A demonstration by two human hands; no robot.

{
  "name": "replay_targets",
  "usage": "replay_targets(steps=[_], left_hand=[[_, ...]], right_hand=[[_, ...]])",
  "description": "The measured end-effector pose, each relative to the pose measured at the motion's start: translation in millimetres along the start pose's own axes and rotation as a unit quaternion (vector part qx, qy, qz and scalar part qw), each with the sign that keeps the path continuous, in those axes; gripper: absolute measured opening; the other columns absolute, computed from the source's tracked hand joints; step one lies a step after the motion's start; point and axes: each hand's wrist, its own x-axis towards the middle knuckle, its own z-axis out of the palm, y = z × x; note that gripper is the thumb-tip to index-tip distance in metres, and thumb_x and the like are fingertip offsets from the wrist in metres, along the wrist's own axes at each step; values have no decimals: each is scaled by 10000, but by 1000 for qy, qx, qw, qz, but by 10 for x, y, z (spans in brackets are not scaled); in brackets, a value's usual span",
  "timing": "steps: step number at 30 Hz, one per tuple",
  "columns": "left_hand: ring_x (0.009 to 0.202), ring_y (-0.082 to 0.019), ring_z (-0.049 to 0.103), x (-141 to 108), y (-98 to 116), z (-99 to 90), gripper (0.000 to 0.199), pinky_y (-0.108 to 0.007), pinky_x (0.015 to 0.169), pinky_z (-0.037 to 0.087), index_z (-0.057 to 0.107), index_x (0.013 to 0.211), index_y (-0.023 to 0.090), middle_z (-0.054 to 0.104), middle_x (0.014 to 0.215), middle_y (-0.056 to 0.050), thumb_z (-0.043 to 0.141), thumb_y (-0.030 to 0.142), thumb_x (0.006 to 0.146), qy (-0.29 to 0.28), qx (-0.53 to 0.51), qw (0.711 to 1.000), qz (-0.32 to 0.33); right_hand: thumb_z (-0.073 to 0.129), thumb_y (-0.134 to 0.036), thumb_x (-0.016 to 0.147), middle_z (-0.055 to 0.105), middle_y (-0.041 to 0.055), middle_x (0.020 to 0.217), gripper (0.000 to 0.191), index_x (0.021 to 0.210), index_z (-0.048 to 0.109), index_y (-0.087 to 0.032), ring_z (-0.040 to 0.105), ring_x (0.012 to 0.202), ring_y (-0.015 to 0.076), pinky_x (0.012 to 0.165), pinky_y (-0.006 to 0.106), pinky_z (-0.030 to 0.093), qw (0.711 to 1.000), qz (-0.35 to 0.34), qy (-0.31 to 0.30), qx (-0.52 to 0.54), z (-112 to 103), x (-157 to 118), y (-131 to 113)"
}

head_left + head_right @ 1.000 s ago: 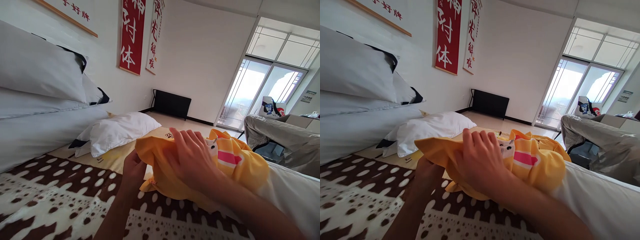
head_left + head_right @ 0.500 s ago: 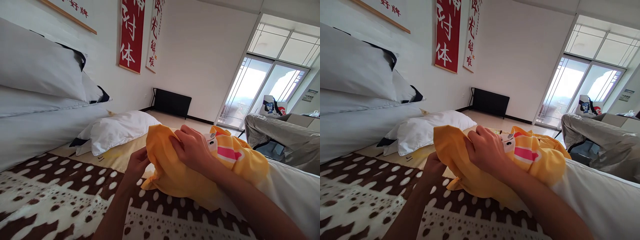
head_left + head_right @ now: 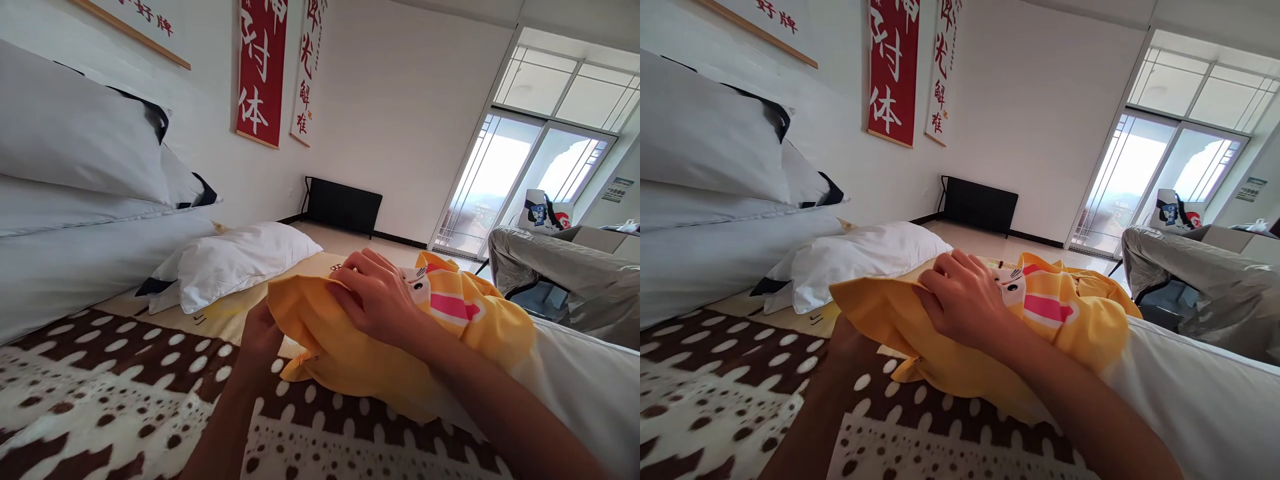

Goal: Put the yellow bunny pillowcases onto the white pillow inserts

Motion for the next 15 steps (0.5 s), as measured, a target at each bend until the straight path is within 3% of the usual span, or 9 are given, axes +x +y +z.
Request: replay_targets(steps=[4,9,15], left_hand=[[489,-83,413,-35,32,53,210,-182,429,394,548,476,141,528,489,26,750,190,499,53,31,998,9],[459,-60,334,-105,62,156,250,-171,399,344,463,442,150,416,450,46,698,156,530,84,27,996,10],[520,-87,410,-108,106,192,164,-189,459,395,509,540,156,501,549,24,664,164,594,46,49,997,25]], right_hand=[[443,-271,919,614,48,813,267,789,662,-192,476,752,145,692,293,367,1000,-28,-3,6,28,-9,-13],[470,-246,900,628,40,843,215,795,646,-183,475,769,148,730,301,359,998,-53,-44,7,20,3,-44],[466,-143,832,600,37,755,161,717,576,-167,465,731,152,745,311,336,993,-59,-101,-27,5,17,-62]])
